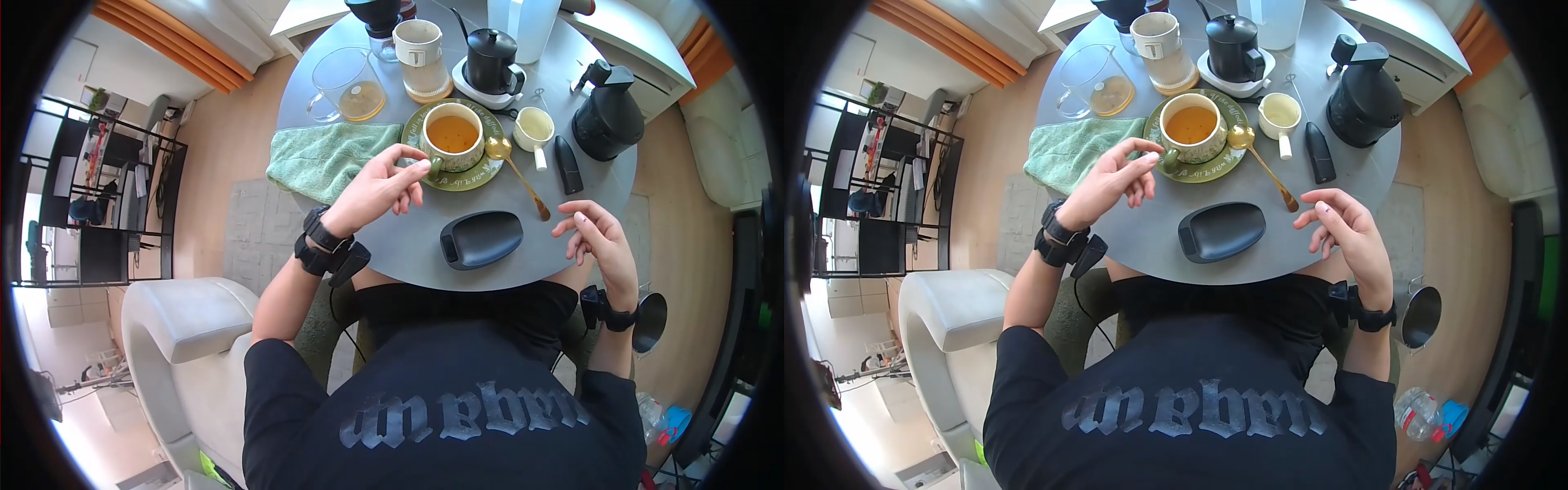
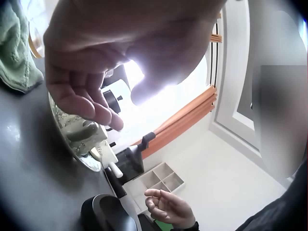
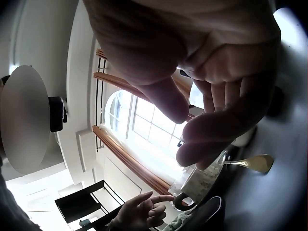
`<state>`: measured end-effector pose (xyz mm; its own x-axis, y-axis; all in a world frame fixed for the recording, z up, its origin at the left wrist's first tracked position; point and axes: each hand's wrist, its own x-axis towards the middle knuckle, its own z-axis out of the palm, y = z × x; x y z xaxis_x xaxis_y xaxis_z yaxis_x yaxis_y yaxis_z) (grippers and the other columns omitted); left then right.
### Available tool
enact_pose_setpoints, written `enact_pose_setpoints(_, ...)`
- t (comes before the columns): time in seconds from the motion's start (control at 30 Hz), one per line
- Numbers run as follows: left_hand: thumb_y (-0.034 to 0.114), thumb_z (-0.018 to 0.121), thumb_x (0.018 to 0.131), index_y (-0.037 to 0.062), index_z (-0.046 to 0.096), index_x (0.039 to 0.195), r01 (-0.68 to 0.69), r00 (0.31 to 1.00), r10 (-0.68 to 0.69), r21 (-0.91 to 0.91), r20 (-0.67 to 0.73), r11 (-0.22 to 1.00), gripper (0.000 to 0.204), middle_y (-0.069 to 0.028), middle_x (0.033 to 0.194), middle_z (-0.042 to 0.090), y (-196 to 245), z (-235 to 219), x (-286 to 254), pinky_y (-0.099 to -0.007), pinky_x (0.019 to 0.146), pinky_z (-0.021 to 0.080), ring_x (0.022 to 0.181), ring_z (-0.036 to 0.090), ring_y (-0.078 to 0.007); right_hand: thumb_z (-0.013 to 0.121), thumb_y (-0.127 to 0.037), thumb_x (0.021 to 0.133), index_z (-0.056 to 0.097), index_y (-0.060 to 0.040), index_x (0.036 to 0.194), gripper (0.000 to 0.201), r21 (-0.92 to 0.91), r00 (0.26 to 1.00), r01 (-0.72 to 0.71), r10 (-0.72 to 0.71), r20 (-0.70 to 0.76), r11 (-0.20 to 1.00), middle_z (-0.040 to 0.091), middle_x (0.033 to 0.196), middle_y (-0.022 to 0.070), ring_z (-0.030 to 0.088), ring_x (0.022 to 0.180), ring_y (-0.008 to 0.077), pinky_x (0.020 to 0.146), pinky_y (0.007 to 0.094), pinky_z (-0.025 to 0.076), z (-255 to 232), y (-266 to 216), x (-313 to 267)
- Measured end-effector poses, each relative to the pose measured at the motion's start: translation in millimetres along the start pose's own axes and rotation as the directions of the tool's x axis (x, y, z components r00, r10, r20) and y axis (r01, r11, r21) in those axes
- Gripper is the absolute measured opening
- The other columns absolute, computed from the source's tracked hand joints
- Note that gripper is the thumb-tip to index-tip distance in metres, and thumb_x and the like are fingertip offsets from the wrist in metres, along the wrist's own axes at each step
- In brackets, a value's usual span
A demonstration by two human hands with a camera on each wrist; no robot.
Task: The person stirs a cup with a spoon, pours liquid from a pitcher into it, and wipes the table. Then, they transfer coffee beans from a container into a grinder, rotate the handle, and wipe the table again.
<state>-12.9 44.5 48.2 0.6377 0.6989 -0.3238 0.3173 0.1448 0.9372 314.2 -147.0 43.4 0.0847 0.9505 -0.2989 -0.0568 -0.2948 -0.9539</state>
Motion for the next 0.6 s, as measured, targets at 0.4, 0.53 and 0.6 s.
enact_pose_setpoints(0.4,0.048,0.039,0.109,0.0081,0.053,0.114,0.348,0.916,-0.244,-0.327,0.319,0.879,0.043,-0.0114,0.085,0.073,-9.1,12.9,24.9,-0.0229,0.056,0.053,0.064,0.069,-0.0137,0.049,-0.021,0.108,0.062,-0.0006,0.124,0.029,0.06,1.0,0.01,-0.009,-0.016,0.998,0.072,0.096,0.01,0.064,0.067,0.0059,0.057,0.0165,0.048,-8.5,9.2,-11.9)
enact_pose_setpoints(0.53,0.052,0.036,0.109,0.0125,0.054,0.097,0.359,0.918,-0.233,-0.421,0.321,0.833,0.044,-0.0095,0.081,0.072,-19.3,17.6,33.1,-0.0242,0.06,0.054,0.067,0.068,-0.014,0.048,-0.02,0.108,0.062,-0.0005,0.124,0.029,0.077,1.0,0.017,-0.017,-0.008,0.997,0.072,0.096,0.01,0.064,0.067,0.0058,0.057,0.0164,0.048,-7.1,11.2,-12.0)
enact_pose_setpoints(0.6,0.052,0.036,0.109,0.0145,0.051,0.09,0.338,0.93,-0.223,-0.437,0.293,0.833,0.045,-0.0072,0.077,0.069,-24.0,18.6,34.9,-0.025,0.06,0.053,0.065,0.066,-0.0142,0.048,-0.02,0.108,0.062,-0.0006,0.124,0.029,0.079,1.0,0.021,-0.02,-0.004,0.997,0.072,0.096,0.0099,0.064,0.067,0.0057,0.057,0.0164,0.048,-6.6,10.9,-12.7)
